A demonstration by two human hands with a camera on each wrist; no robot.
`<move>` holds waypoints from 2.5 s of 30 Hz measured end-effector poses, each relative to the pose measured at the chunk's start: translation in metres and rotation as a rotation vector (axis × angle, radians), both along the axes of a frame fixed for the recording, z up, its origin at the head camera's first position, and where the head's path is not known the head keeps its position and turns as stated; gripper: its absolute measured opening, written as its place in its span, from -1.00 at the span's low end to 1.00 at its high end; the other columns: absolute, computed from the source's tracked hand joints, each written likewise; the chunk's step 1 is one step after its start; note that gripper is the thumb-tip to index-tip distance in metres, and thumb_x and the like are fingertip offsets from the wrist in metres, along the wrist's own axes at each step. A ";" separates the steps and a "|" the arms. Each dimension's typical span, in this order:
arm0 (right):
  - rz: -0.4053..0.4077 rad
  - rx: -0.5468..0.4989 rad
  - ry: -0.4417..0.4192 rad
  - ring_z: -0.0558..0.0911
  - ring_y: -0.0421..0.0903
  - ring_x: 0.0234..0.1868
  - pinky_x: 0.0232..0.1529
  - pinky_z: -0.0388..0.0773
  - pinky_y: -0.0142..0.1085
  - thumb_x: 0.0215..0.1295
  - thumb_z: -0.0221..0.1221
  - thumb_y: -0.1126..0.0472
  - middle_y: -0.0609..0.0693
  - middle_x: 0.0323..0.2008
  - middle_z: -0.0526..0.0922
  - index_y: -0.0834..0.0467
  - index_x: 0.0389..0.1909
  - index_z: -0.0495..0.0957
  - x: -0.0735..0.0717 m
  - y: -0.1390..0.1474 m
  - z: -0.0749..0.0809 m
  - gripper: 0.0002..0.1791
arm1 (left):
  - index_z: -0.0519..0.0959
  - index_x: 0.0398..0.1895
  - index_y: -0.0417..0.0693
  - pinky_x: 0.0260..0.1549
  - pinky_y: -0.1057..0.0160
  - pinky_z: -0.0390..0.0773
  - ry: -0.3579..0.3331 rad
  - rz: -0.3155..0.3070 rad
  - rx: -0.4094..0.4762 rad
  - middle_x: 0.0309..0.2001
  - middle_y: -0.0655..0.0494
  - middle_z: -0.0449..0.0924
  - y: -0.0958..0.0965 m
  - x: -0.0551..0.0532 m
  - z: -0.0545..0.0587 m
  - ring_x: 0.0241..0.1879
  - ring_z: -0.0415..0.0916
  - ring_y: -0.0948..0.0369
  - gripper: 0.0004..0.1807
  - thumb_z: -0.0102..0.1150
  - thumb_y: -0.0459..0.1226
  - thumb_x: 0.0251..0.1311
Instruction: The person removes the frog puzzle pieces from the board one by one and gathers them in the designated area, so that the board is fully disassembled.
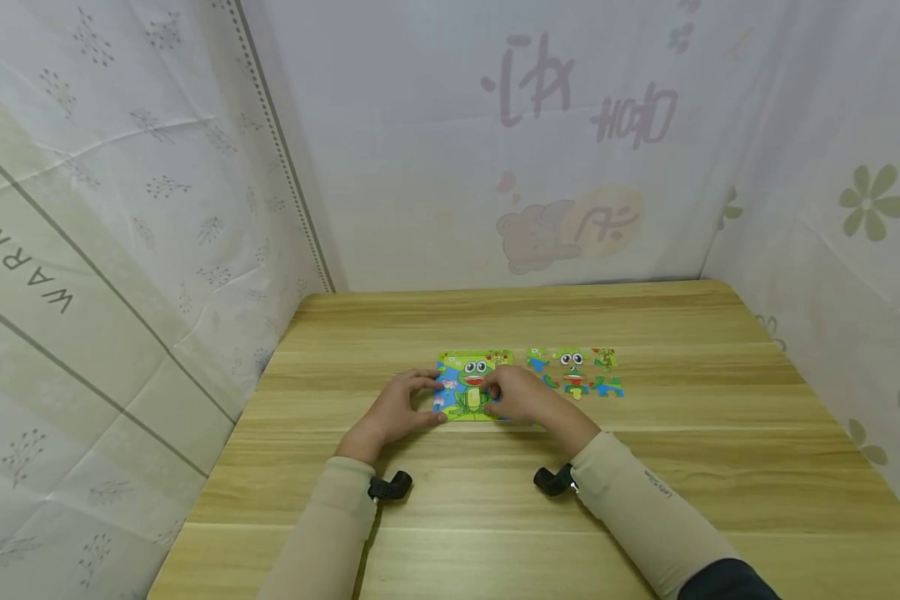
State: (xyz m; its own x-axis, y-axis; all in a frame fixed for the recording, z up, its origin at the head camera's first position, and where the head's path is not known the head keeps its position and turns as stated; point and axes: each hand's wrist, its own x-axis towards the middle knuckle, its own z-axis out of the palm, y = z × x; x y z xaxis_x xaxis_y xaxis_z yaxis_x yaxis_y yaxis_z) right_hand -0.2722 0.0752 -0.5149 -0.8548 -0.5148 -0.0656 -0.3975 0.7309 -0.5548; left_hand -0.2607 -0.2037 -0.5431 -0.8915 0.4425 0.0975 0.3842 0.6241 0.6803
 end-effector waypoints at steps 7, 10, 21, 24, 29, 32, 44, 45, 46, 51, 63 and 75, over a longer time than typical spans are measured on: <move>-0.020 -0.005 -0.043 0.56 -0.14 -0.28 -0.20 0.60 -0.23 0.31 0.47 0.17 -0.14 -0.30 0.59 0.17 0.11 0.70 0.000 -0.001 0.002 -0.62 | 0.66 0.25 0.02 0.47 -0.10 0.28 0.021 0.002 0.004 0.47 0.15 0.41 0.000 0.000 -0.001 0.49 0.27 0.02 -0.41 0.59 -0.05 0.16; -0.025 -0.001 -0.067 0.56 -0.13 -0.26 -0.18 0.61 -0.22 0.32 0.47 0.17 -0.13 -0.27 0.59 0.17 0.12 0.68 0.000 -0.001 0.001 -0.61 | 0.66 0.24 0.01 0.46 -0.11 0.29 0.031 -0.002 0.004 0.46 0.14 0.42 -0.001 0.000 -0.001 0.49 0.28 0.01 -0.41 0.59 -0.05 0.16; -0.039 -0.001 -0.068 0.54 -0.13 -0.29 -0.24 0.58 -0.25 0.33 0.46 0.14 -0.12 -0.22 0.55 0.10 0.11 0.62 -0.001 -0.001 -0.004 -0.61 | 0.67 0.23 -0.04 0.46 -0.16 0.27 0.034 -0.011 0.023 0.45 0.08 0.43 -0.001 0.001 0.000 0.49 0.28 -0.04 -0.40 0.60 -0.07 0.14; -0.037 -0.003 -0.062 0.54 -0.13 -0.30 -0.25 0.57 -0.25 0.33 0.46 0.14 -0.11 -0.22 0.54 0.08 0.09 0.59 0.000 -0.001 -0.004 -0.62 | 0.67 0.23 -0.04 0.47 -0.16 0.26 0.036 -0.013 0.022 0.45 0.08 0.43 0.000 0.001 0.000 0.49 0.27 -0.04 -0.41 0.60 -0.08 0.15; -0.033 -0.018 -0.058 0.55 -0.13 -0.27 -0.22 0.57 -0.24 0.31 0.47 0.17 -0.12 -0.24 0.55 0.06 0.04 0.57 0.001 0.000 -0.003 -0.64 | 0.67 0.23 -0.02 0.47 -0.14 0.26 0.033 -0.009 0.010 0.45 0.11 0.43 0.000 0.001 0.000 0.49 0.27 -0.01 -0.42 0.60 -0.08 0.15; -0.035 -0.027 -0.060 0.55 -0.14 -0.26 -0.20 0.57 -0.23 0.30 0.47 0.19 -0.13 -0.26 0.55 0.06 0.01 0.57 0.002 0.000 -0.001 -0.66 | 0.67 0.23 0.00 0.47 -0.14 0.27 0.036 -0.005 0.003 0.45 0.12 0.43 0.000 0.001 0.001 0.49 0.27 -0.01 -0.42 0.60 -0.07 0.15; -0.034 -0.032 -0.052 0.56 -0.16 -0.34 -0.25 0.59 -0.25 0.39 0.37 0.23 -0.14 -0.32 0.57 0.10 0.07 0.61 0.003 0.001 0.001 -0.72 | 0.65 0.27 0.00 0.49 -0.14 0.22 0.003 -0.006 -0.002 0.50 0.13 0.39 0.000 0.002 0.003 0.52 0.21 0.01 -0.39 0.57 -0.04 0.18; -0.032 -0.028 -0.048 0.57 -0.16 -0.35 -0.26 0.59 -0.25 0.40 0.37 0.22 -0.15 -0.33 0.58 0.11 0.08 0.61 0.002 0.001 0.000 -0.71 | 0.65 0.27 0.00 0.49 -0.14 0.22 0.002 -0.007 -0.002 0.50 0.13 0.39 0.000 0.002 0.003 0.52 0.21 0.01 -0.39 0.57 -0.04 0.18; -0.030 -0.026 -0.046 0.57 -0.16 -0.36 -0.28 0.59 -0.25 0.40 0.36 0.22 -0.15 -0.33 0.58 0.11 0.09 0.61 0.002 0.001 0.000 -0.71 | 0.65 0.27 0.00 0.49 -0.14 0.22 0.001 -0.007 -0.001 0.50 0.12 0.38 0.000 0.002 0.003 0.52 0.21 0.00 -0.40 0.57 -0.05 0.18; -0.021 -0.037 -0.049 0.57 -0.16 -0.36 -0.28 0.59 -0.26 0.40 0.35 0.24 -0.14 -0.34 0.58 0.09 0.03 0.61 0.002 0.002 0.000 -0.76 | 0.65 0.27 0.01 0.48 -0.16 0.23 0.009 -0.006 -0.002 0.50 0.13 0.39 0.000 0.002 0.003 0.53 0.21 -0.01 -0.40 0.58 -0.05 0.18; -0.022 -0.058 -0.056 0.55 -0.16 -0.35 -0.26 0.56 -0.26 0.41 0.31 0.29 -0.14 -0.34 0.59 0.13 0.02 0.64 0.001 0.002 -0.001 -0.78 | 0.66 0.26 0.02 0.48 -0.15 0.24 0.009 0.001 -0.001 0.49 0.14 0.40 0.000 0.002 0.003 0.52 0.22 0.00 -0.40 0.58 -0.04 0.17; -0.006 -0.068 -0.044 0.55 -0.16 -0.34 -0.26 0.56 -0.26 0.38 0.32 0.31 -0.13 -0.36 0.58 0.17 0.02 0.65 0.003 0.003 0.000 -0.77 | 0.67 0.24 0.00 0.47 -0.17 0.25 0.024 0.000 0.009 0.47 0.11 0.42 0.001 0.002 0.003 0.51 0.25 -0.03 -0.41 0.60 -0.06 0.15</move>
